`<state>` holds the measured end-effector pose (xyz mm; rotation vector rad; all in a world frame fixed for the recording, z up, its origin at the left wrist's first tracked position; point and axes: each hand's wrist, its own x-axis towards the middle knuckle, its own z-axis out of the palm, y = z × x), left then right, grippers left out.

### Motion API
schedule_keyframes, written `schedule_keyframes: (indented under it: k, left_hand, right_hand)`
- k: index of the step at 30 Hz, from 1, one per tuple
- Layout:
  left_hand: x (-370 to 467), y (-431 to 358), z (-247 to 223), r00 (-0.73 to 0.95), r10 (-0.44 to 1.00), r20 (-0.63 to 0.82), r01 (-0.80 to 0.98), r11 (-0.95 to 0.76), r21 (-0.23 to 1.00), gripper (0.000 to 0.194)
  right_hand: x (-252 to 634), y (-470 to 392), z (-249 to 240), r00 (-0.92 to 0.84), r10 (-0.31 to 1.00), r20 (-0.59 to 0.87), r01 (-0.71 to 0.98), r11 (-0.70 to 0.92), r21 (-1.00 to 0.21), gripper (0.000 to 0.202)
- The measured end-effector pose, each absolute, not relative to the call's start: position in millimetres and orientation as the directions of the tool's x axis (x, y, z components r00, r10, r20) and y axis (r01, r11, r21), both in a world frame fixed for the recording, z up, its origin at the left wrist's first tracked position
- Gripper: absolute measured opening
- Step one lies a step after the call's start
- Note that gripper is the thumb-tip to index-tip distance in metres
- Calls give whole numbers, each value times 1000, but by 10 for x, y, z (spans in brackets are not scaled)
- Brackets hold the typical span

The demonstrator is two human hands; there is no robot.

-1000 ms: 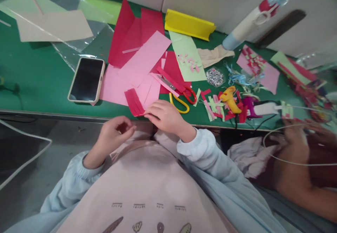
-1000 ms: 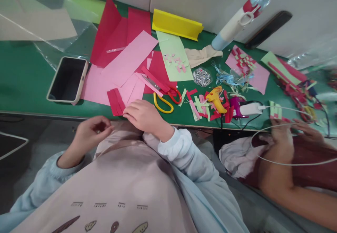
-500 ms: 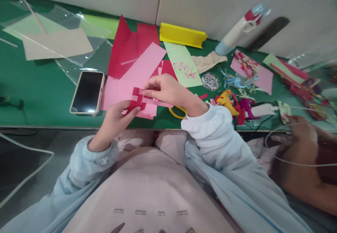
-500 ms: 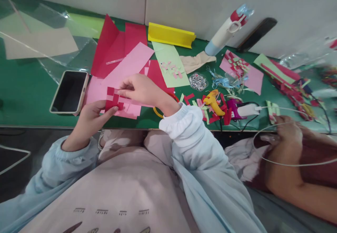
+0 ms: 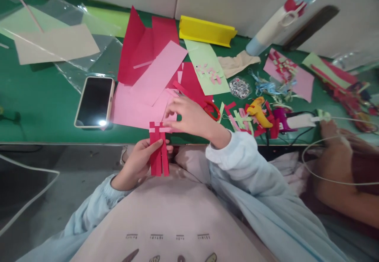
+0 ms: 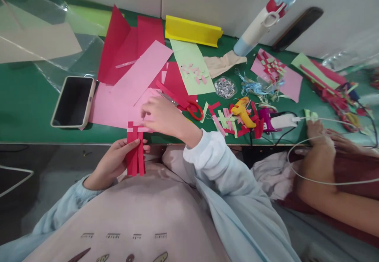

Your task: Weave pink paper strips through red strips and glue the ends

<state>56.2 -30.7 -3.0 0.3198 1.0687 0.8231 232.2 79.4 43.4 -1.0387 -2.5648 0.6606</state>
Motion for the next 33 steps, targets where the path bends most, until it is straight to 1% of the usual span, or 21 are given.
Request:
schedule_keyframes:
  k: [2, 4, 7, 10, 15, 20, 22, 25, 29, 31, 33]
  left_hand:
    - [564, -349, -24, 208, 696, -687, -449, 692, 566, 27]
    - [566, -378, -6, 198, 678, -708, -455, 703, 546, 25]
    - [582, -400, 27, 201, 669, -716, -476, 705, 526, 22]
    - [605, -407, 64, 208, 652, -729, -486, 716, 502, 17]
    - [626, -414, 82, 207, 656, -726, -470, 717, 515, 16]
    - [641, -424, 54, 211, 668, -713, -478, 707, 521, 18]
    - [647, -429, 42, 213, 674, -707, -480, 703, 525, 18]
    - [649, -432, 22, 226, 676, -702, -479, 704, 524, 18]
    - [651, -425, -1, 223, 665, -713, -477, 712, 515, 18]
    - [652, -422, -16, 217, 656, -723, -460, 722, 517, 20]
    - [645, -423, -43, 223, 659, -718, -425, 729, 537, 27]
  right_hand:
    - [2372, 659, 398, -772, 632, 70, 538, 708, -458, 15]
    - [2403, 532, 337, -783, 618, 73, 556, 748, -362, 13]
    - [2404, 391, 218, -806, 582, 107, 553, 805, -217, 18]
    - [2384, 325, 110, -813, 561, 153, 545, 827, -136, 25]
    - [2373, 270, 22, -819, 529, 223, 520, 848, -104, 27]
    - [2335, 197, 6, -815, 507, 282, 524, 852, -18, 27]
    - [2313, 186, 4, -818, 506, 273, 526, 851, 0, 28]
    - [2295, 202, 1, -824, 520, 223, 535, 845, 7, 29]
    - [2308, 243, -3, -822, 542, 176, 546, 837, -27, 28]
    - [2325, 259, -7, -816, 552, 174, 552, 832, -53, 27]
    - [2344, 274, -10, -813, 555, 178, 555, 830, -51, 27]
